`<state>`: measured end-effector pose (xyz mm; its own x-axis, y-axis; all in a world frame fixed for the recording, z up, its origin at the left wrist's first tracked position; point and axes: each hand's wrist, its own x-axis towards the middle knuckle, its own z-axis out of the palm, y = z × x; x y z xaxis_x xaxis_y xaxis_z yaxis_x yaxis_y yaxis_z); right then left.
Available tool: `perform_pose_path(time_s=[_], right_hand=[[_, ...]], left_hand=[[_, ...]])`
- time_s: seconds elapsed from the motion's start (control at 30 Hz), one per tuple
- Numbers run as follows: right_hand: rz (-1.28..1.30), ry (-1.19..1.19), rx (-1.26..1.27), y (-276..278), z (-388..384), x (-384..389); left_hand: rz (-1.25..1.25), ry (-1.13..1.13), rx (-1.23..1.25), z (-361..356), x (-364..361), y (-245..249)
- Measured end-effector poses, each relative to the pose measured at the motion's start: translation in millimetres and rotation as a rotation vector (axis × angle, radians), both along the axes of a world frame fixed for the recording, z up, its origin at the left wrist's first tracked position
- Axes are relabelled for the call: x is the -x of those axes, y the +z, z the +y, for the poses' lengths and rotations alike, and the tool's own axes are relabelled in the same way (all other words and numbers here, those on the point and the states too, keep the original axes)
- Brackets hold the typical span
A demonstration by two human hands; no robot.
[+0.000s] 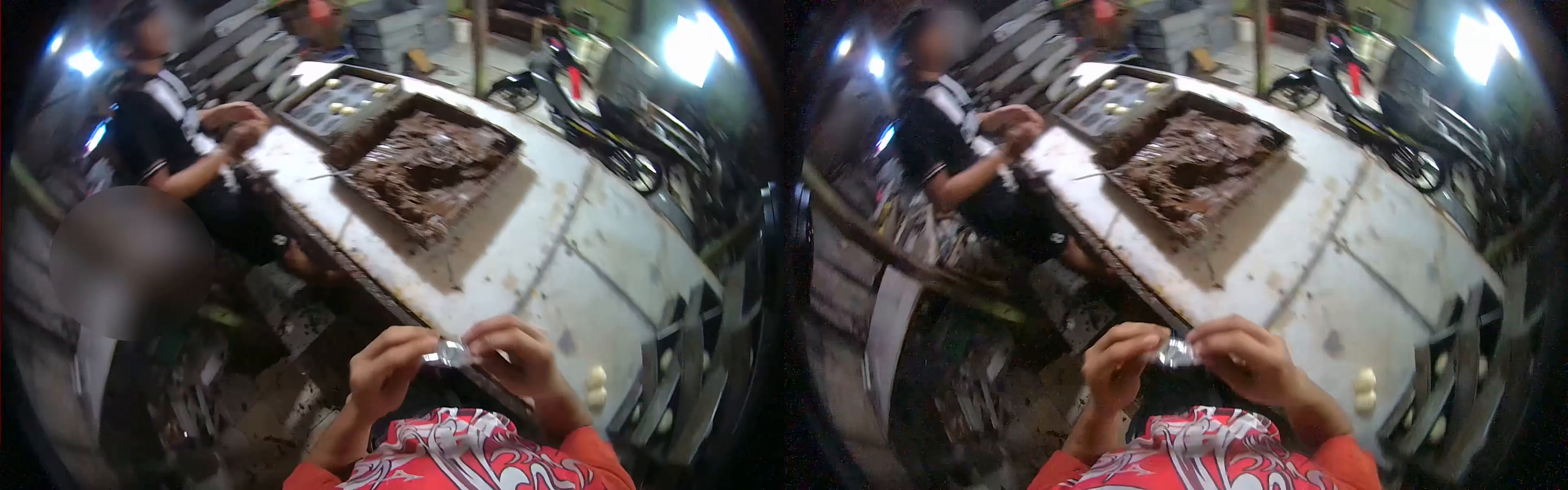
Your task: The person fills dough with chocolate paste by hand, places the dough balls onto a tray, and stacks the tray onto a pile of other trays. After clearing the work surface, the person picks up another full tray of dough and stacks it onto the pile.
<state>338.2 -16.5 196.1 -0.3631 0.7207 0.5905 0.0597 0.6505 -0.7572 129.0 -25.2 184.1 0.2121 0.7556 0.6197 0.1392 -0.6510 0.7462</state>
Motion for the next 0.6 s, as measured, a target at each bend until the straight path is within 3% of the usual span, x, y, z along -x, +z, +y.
perform_pose_path(time_s=[0.07,0.13,0.27,0.33,0.47,0.53,0.6], right_hand=[[0.043,0.197,-0.157,50,9,1],[0.294,0.252,-0.333,95,8,23],[0.408,0.58,-0.73,168,11,38],[0.451,0.621,-0.826,181,6,48],[0.475,0.773,-0.854,201,-8,72],[0.551,0.812,-0.851,203,-19,90],[0.508,0.864,-0.863,211,-27,103]], left_hand=[[0.03,0.028,-0.236,-8,8,63],[0.001,0.121,-0.468,-21,8,104],[-0.098,0.356,-0.884,-45,-7,153],[0.165,0.453,-1.085,-55,11,167],[0.304,0.368,-1.222,-79,48,188],[0.318,0.442,-1.26,-95,53,192],[0.196,0.506,-1.269,-106,61,196]])
